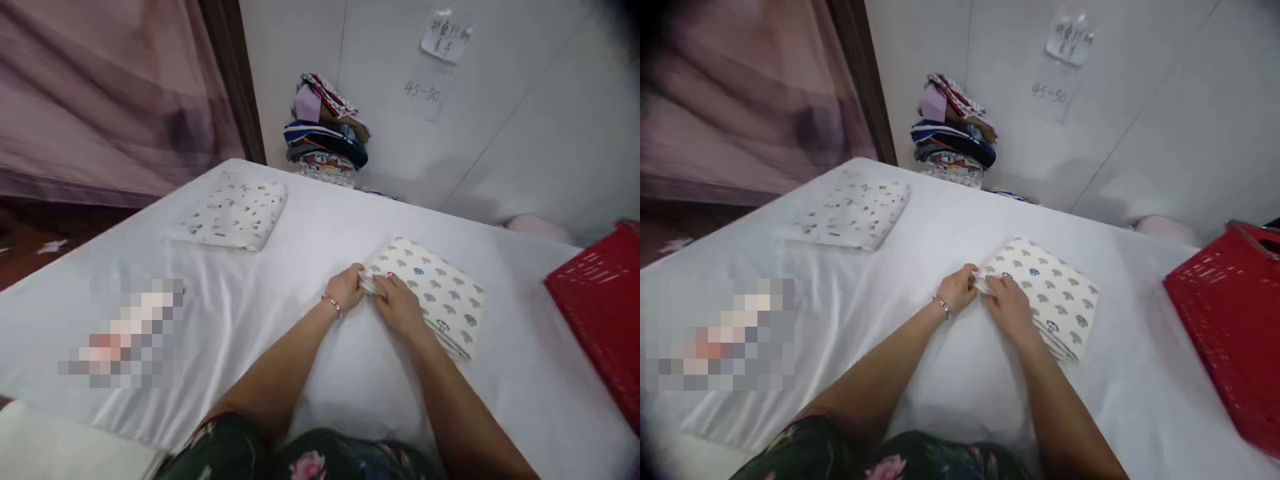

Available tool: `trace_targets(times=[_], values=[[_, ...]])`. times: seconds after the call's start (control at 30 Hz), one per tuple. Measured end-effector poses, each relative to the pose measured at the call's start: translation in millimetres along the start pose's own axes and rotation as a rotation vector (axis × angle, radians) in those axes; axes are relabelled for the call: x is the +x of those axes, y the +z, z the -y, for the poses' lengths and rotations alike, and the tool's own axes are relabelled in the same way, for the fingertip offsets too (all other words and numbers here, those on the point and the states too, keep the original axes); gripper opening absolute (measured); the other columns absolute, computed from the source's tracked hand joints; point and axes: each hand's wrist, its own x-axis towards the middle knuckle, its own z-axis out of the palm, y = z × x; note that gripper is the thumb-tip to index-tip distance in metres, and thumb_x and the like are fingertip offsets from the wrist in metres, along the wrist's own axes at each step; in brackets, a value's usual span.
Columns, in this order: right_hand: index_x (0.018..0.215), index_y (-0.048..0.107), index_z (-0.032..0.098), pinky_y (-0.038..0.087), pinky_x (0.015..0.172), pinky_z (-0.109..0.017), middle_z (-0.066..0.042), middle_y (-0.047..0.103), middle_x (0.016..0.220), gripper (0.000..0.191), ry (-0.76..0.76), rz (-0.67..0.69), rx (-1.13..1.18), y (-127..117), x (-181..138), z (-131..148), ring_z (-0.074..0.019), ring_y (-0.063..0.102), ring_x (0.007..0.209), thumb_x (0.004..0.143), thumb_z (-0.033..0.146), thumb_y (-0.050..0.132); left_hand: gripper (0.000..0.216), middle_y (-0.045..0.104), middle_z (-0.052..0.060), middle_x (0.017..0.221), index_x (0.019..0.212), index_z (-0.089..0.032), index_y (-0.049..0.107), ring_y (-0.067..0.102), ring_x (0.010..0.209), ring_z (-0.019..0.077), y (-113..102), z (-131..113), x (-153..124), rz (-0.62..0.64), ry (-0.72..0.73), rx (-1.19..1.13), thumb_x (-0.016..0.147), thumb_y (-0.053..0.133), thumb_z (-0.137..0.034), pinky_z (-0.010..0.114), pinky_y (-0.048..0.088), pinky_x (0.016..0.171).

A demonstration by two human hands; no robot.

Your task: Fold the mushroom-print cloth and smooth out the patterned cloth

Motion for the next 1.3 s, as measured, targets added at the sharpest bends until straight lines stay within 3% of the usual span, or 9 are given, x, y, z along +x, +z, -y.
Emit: trace_targets(times=[0.2, 0.5, 0.6, 0.77, 0.9, 1.0, 1.13, 1.3], values=[[0.111, 0.055, 0.026, 0.039, 0.074, -0.028, -0.004, 0.055, 0.094, 0.031, -0.028, 0.024, 0.003, -4.7, 2.3, 0.2, -0.0198, 0.050, 0.095, 0.082, 0.019, 0.048, 0.051, 0.059, 0.000, 0.097, 0.125, -0.032, 0.045, 0.057, 0.087, 0.0147, -0.2, 3.5, -1.6, -0.015, 0.160, 0.086, 0.077, 0.048, -0.015, 0.023, 0.043, 0.070], [0.112, 0.055, 0.022, 0.039, 0.076, -0.031, -0.007, 0.055, 0.095, 0.032, -0.026, -0.004, -0.016, -9.6, -10.7, 2.5, -0.0201, 0.048, 0.087, 0.081, 0.017, 0.050, 0.039, 0.059, -0.002, 0.089, 0.110, -0.032, 0.059, 0.057, 0.079, 0.0137, -2.4, 10.0, 2.3, -0.011, 0.095, 0.034, 0.074, 0.051, -0.017, 0.023, 0.043, 0.066], [0.111, 0.056, 0.021, 0.040, 0.077, -0.033, -0.007, 0.056, 0.098, 0.030, 0.005, -0.027, -0.049, -19.4, -36.4, -13.6, -0.0208, 0.049, 0.087, 0.083, 0.021, 0.048, 0.039, 0.060, -0.002, 0.088, 0.107, -0.031, 0.061, 0.057, 0.075, 0.0132, -3.3, 10.7, 3.8, -0.010, 0.072, 0.003, 0.073, 0.051, -0.015, 0.023, 0.043, 0.064], [0.109, 0.058, 0.019, 0.042, 0.081, -0.036, -0.009, 0.057, 0.102, 0.027, 0.085, -0.117, -0.147, -36.6, -106.6, -51.3, -0.0225, 0.050, 0.092, 0.085, 0.025, 0.048, 0.040, 0.059, -0.003, 0.084, 0.105, -0.032, 0.062, 0.057, 0.073, 0.0126, -3.4, 11.9, 5.5, -0.006, 0.072, -0.053, 0.072, 0.050, -0.014, 0.023, 0.043, 0.063], [0.113, 0.056, 0.020, 0.045, 0.080, -0.035, -0.009, 0.056, 0.106, 0.030, 0.243, -0.158, -0.149, -40.8, -159.0, -69.4, -0.0222, 0.051, 0.097, 0.086, 0.031, 0.047, 0.039, 0.058, -0.003, 0.082, 0.105, -0.031, 0.062, 0.056, 0.071, 0.0121, -1.6, 12.7, 6.5, -0.022, 0.068, -0.078, 0.073, 0.050, -0.014, 0.023, 0.043, 0.063], [0.115, 0.055, 0.022, 0.047, 0.081, -0.036, -0.008, 0.055, 0.108, 0.032, 0.360, -0.180, -0.099, -42.3, -180.3, -71.2, -0.0216, 0.052, 0.099, 0.086, 0.032, 0.048, 0.038, 0.058, -0.002, 0.083, 0.107, -0.030, 0.061, 0.056, 0.072, 0.0128, -1.1, 12.8, 6.4, -0.026, 0.079, -0.067, 0.074, 0.049, -0.016, 0.023, 0.044, 0.063], [0.112, 0.057, 0.023, 0.046, 0.085, -0.038, -0.009, 0.055, 0.109, 0.030, 0.365, -0.328, -0.049, -49.6, -176.5, -63.5, -0.0221, 0.051, 0.101, 0.086, 0.033, 0.047, 0.041, 0.058, 0.000, 0.098, 0.111, -0.029, 0.058, 0.058, 0.079, 0.0140, -2.1, 12.4, 4.3, -0.027, 0.111, -0.051, 0.073, 0.048, -0.015, 0.025, 0.047, 0.068], [0.104, 0.061, 0.024, 0.046, 0.084, -0.038, -0.007, 0.059, 0.101, 0.024, 0.238, -0.378, 0.006, -56.5, -137.4, -49.2, -0.0212, 0.053, 0.096, 0.088, 0.029, 0.045, 0.048, 0.048, 0.004, 0.126, 0.110, -0.023, 0.058, 0.048, 0.112, 0.0212, -2.4, 4.4, -1.8, -0.150, 0.252, -0.021, 0.065, 0.052, -0.009, 0.033, 0.042, 0.092]])
